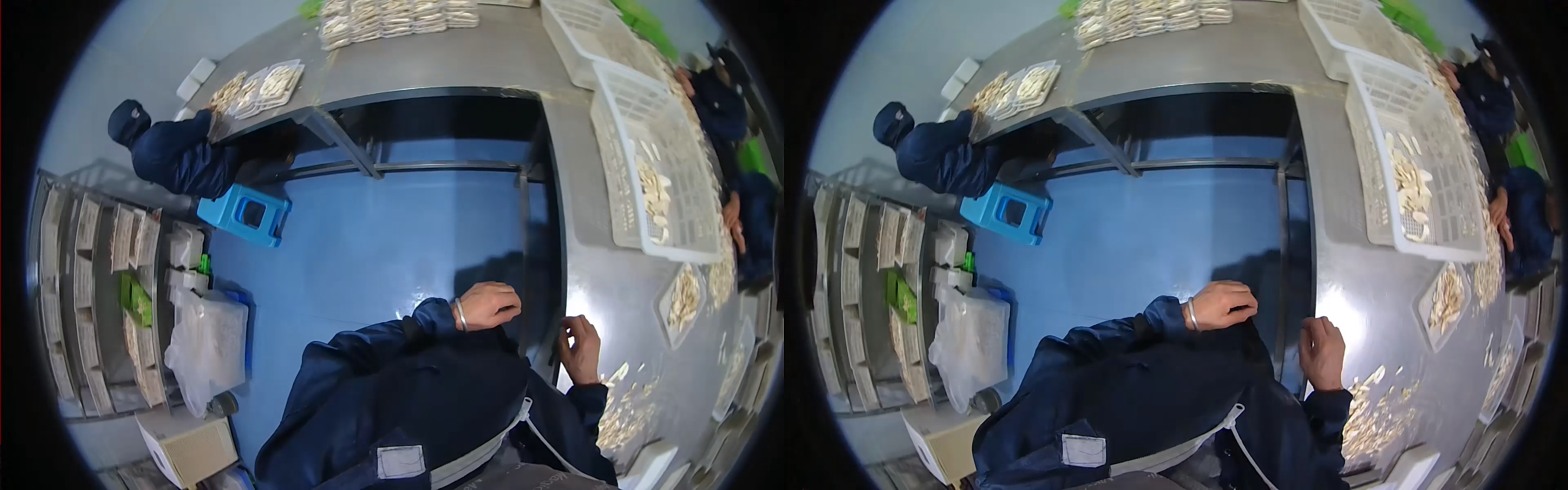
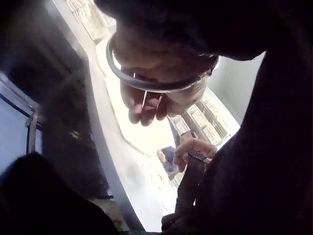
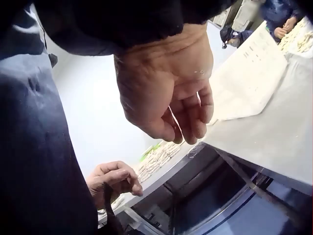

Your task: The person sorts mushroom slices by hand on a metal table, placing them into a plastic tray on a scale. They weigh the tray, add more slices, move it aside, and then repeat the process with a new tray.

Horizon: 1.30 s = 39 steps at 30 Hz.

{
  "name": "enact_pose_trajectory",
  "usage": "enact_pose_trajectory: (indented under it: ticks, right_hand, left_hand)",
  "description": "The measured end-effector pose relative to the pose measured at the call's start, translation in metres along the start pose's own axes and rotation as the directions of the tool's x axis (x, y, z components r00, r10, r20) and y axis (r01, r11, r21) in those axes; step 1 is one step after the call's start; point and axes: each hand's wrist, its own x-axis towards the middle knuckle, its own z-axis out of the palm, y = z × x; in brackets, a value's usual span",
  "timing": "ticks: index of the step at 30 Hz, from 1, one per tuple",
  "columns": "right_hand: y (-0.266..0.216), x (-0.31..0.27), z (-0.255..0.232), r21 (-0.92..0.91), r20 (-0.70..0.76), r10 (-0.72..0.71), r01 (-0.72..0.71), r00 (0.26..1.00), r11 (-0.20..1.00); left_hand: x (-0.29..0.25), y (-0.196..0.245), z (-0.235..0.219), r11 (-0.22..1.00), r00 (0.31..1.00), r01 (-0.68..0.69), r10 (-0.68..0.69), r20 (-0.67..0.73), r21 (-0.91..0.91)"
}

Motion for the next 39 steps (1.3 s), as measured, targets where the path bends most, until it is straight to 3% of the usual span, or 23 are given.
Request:
enact_pose_trajectory:
  ticks: [4, 6, 9, 11, 13, 14, 15, 18, 20, 22, 23, 26, 30, 31, 34, 35, 38, 39]
  right_hand:
    - [-0.001, 0.069, 0.003, 0.034, 0.001, -0.14, 0.139, 0.99, 0.99]
    - [-0.002, 0.098, -0.001, 0.054, 0.032, -0.142, 0.14, 0.989, 0.989]
    - [0.002, 0.142, -0.001, 0.066, 0.068, -0.175, 0.171, 0.982, 0.983]
    - [0.006, 0.165, 0.005, 0.065, 0.087, -0.171, 0.165, 0.981, 0.984]
    - [0.005, 0.185, 0.01, 0.081, 0.104, -0.177, 0.169, 0.979, 0.982]
    - [0.003, 0.197, 0.013, 0.077, 0.116, -0.181, 0.172, 0.977, 0.982]
    - [0.001, 0.208, 0.017, 0.075, 0.124, -0.181, 0.173, 0.976, 0.982]
    - [-0.005, 0.239, 0.034, 0.126, 0.121, -0.152, 0.137, 0.981, 0.983]
    - [-0.012, 0.259, 0.048, 0.073, 0.101, -0.105, 0.098, 0.989, 0.992]
    - [-0.026, 0.283, 0.065, 0.047, 0.089, -0.051, 0.047, 0.995, 0.998]
    - [-0.034, 0.295, 0.076, 0.034, 0.087, -0.021, 0.018, 0.996, 0.999]
    - [-0.068, 0.333, 0.109, -0.001, 0.067, 0.051, -0.051, 0.996, 0.999]
    - [-0.123, 0.377, 0.136, 0.032, 0.063, 0.105, -0.108, 0.992, 0.994]
    - [-0.132, 0.386, 0.14, 0.043, 0.063, 0.124, -0.127, 0.99, 0.991]
    - [-0.146, 0.41, 0.146, -0.017, 0.075, 0.121, -0.12, 0.99, 0.993]
    - [-0.149, 0.418, 0.147, -0.019, 0.073, 0.126, -0.125, 0.989, 0.992]
    - [-0.161, 0.441, 0.143, -0.037, 0.069, 0.141, -0.139, 0.988, 0.99]
    - [-0.163, 0.448, 0.143, -0.047, 0.071, 0.142, -0.139, 0.987, 0.989]
  left_hand:
    - [0.015, -0.027, -0.043, 0.994, 0.996, 0.07, -0.064, -0.07, 0.082]
    - [0.023, -0.036, -0.064, 0.989, 0.984, 0.122, -0.111, -0.142, 0.077]
    - [0.024, -0.077, -0.091, 0.946, 0.905, 0.321, -0.291, -0.309, 0.05]
    - [0.02, -0.108, -0.124, 0.902, 0.757, 0.421, -0.408, -0.511, -0.096]
    - [0.009, -0.15, -0.181, 0.809, 0.575, 0.532, -0.562, -0.595, -0.249]
    - [-0.005, -0.187, -0.208, 0.852, 0.534, 0.384, -0.519, -0.667, -0.355]
    - [-0.011, -0.197, -0.246, 0.821, 0.446, 0.378, -0.566, -0.693, -0.427]
    - [-0.025, -0.224, -0.35, 0.737, 0.125, 0.241, -0.669, -0.733, -0.631]
    - [-0.047, -0.267, -0.415, 0.755, -0.024, 0.127, -0.646, -0.763, -0.644]
    - [-0.078, -0.328, -0.493, 0.69, -0.078, 0.046, -0.718, -0.691, -0.722]
    - [-0.068, -0.327, -0.522, 0.649, -0.184, 0.078, -0.736, -0.651, -0.756]
    - [-0.085, -0.401, -0.607, 0.649, -0.229, 0.003, -0.74, -0.632, -0.761]
    - [-0.083, -0.475, -0.681, 0.663, -0.36, 0.014, -0.695, -0.622, -0.749]
    - [-0.087, -0.495, -0.697, 0.642, -0.378, 0.074, -0.691, -0.617, -0.763]
    - [-0.095, -0.531, -0.722, 0.549, -0.454, 0.285, -0.644, -0.615, -0.786]
    - [-0.095, -0.539, -0.726, 0.528, -0.489, 0.303, -0.628, -0.605, -0.793]
    - [-0.107, -0.552, -0.735, 0.546, -0.455, 0.269, -0.654, -0.604, -0.793]
    - [-0.11, -0.556, -0.739, 0.563, -0.475, 0.219, -0.652, -0.591, -0.797]
